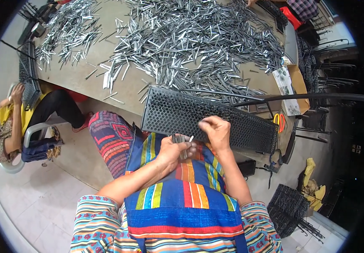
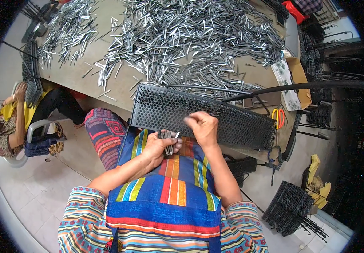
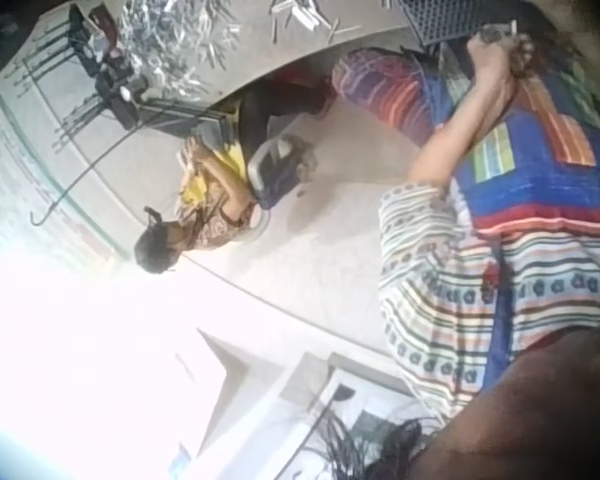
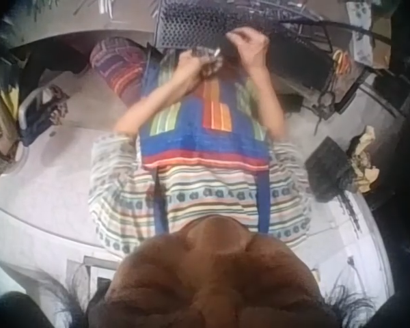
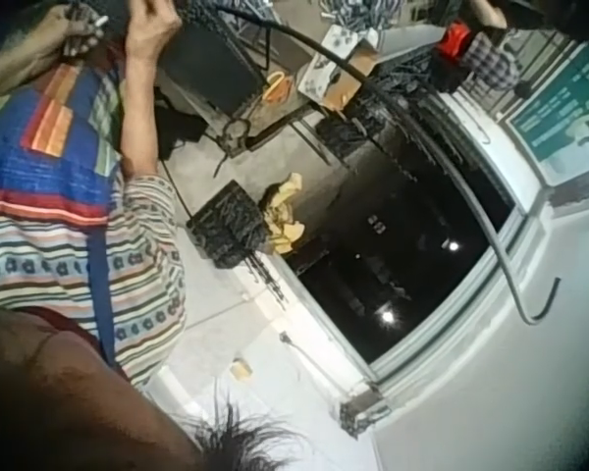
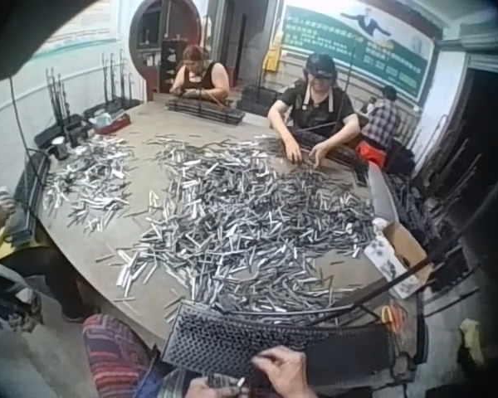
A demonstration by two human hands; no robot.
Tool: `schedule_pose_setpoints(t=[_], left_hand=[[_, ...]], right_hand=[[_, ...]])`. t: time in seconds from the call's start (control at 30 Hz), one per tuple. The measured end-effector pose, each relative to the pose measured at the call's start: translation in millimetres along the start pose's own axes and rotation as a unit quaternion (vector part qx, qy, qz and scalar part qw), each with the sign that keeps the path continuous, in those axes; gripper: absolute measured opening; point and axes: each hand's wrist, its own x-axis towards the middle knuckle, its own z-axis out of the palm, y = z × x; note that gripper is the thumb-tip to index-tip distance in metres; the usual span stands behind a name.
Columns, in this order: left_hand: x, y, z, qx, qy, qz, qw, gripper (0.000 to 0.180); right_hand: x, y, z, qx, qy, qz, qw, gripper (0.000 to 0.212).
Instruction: Sorting metal clips from a pile and inserting them into a mesh grid.
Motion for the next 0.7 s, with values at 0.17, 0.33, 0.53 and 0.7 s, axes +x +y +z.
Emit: schedule_pose_setpoints(t=[0.17,0.33,0.53,0.7], left_hand=[[5.9,-3.3,4.4,-0.006,-0.018,-0.004,1.000,0.010],[1.8,-2.5,10.2,0.007,0.004,-0.034,0.999,0.013],[-0.4,-17.4,3.6,0.182,-0.071,-0.040,0.980,0.021],[1.0,-27.1,-7.0,0.237,-0.126,0.021,0.963,0.021]], right_hand=[[-28.3,0.6,6.6,0.236,-0.140,0.174,0.946,0.007],[-28.0,-2.2,1.3,0.273,0.016,0.184,0.944,0.001],[-2.0,16.9,-9.8,0.242,0.163,0.044,0.956,0.002],[3.6,19.6,-7.4,-0.016,0.170,-0.092,0.981,0.008]])
